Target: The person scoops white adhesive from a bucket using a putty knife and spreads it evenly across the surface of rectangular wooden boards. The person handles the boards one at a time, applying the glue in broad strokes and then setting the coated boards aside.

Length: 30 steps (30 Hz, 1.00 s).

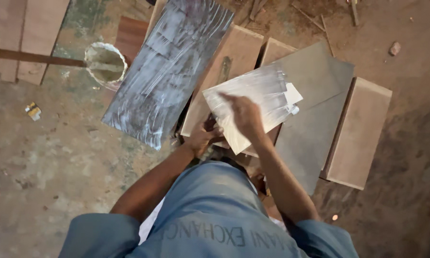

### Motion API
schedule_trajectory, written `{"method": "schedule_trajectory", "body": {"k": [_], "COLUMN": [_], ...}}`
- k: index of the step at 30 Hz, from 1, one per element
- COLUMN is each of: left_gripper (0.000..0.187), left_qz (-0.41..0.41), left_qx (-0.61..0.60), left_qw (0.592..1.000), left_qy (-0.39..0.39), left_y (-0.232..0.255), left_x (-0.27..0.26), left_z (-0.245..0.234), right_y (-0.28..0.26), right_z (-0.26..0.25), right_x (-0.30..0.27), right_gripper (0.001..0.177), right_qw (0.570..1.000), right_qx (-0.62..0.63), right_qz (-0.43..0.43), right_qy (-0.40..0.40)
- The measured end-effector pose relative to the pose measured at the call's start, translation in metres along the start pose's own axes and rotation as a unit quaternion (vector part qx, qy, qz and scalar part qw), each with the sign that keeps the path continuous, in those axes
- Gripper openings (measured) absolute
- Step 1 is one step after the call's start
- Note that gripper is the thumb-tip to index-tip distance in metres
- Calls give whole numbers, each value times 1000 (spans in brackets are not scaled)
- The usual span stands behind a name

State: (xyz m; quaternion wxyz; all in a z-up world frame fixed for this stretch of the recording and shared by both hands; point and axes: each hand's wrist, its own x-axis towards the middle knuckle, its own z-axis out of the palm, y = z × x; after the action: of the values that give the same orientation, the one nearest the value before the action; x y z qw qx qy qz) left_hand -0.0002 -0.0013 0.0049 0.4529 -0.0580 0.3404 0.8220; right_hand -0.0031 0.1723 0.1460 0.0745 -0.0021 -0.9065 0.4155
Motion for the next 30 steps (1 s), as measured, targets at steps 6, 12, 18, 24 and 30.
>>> {"method": "schedule_trajectory", "body": {"k": [6,12,18,24,30], "left_gripper": [77,69,56,77,58], "left_qz": [44,120,54,11,36], "left_qx": [35,201,108,138,103], "left_qw": [998,972,992,990,994], "left_qy": [-22,-27,-42,-17,-13], "left_y": [17,0,11,29,23], "left_x": [-1,12,7,-3,-5], "left_z": [20,8,16,37,30], "right_y": [4,-9,-15,11,-11], "right_z": [-24,18,21,-5,20], "right_x": [8,9,-6,10,4], "right_gripper": [22,34,44,35,32], "right_qw": [991,974,976,994,995], "right_qx": [-117,-163,-100,-26,-70], "right_qz": [5,-153,-190,62,-77], "right_qy": [62,25,46,87,1]}}
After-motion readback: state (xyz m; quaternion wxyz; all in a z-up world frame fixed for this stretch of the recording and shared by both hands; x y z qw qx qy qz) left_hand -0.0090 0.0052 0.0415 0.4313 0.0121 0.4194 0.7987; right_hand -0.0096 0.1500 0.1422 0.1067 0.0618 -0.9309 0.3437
